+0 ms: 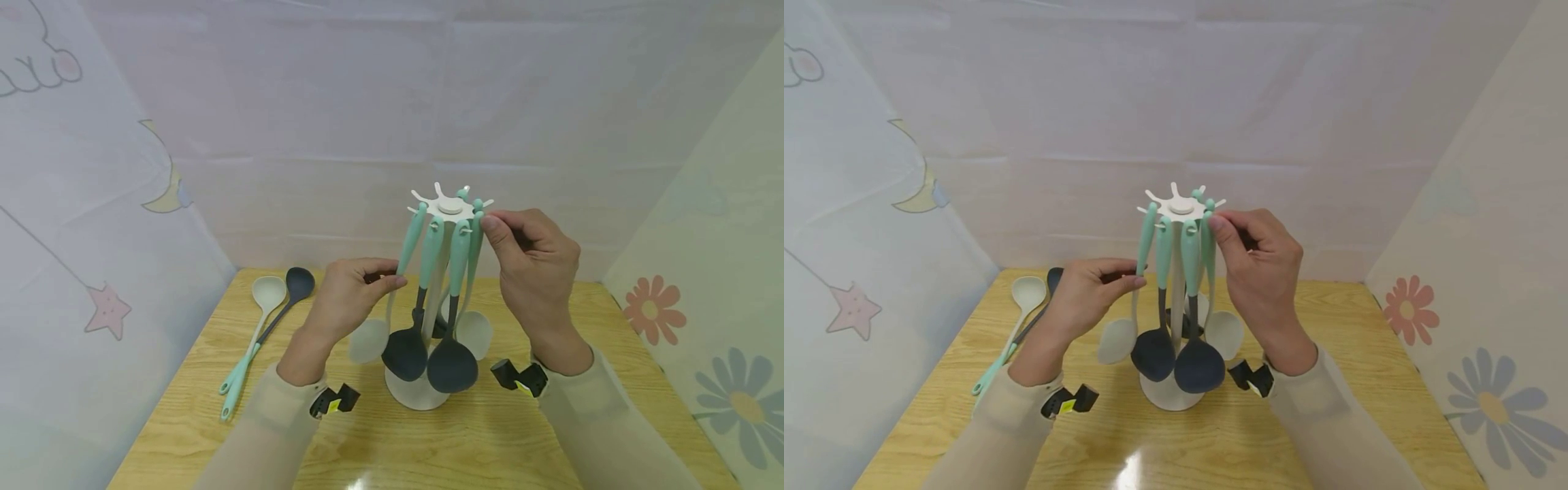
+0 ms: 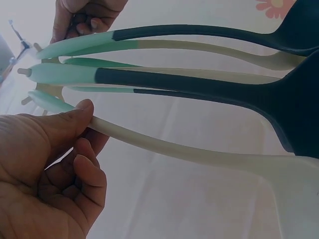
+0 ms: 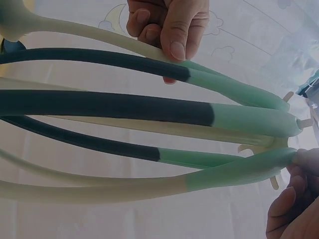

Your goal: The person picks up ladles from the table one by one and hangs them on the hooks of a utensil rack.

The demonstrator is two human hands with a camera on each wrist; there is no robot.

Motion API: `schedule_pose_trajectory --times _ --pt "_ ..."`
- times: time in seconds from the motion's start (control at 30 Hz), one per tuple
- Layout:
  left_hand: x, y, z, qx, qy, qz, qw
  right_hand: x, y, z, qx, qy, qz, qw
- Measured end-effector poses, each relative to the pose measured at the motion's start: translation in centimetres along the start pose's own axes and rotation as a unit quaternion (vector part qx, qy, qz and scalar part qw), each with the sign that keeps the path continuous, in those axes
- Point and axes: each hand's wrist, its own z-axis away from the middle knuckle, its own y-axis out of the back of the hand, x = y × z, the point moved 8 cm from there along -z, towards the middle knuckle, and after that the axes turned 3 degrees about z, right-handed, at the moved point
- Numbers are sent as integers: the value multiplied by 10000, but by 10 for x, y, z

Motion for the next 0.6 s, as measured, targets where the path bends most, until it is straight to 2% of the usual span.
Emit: schedule_pose_trajectory --times 0.4,0.6 --pt "-1 -4 1 -45 -181 -101 9998 3 0 1 16 -83 38 10000" --pt "-11 -6 7 -79 -96 -159 9998 4 -1 1 28 -116 5 9999"
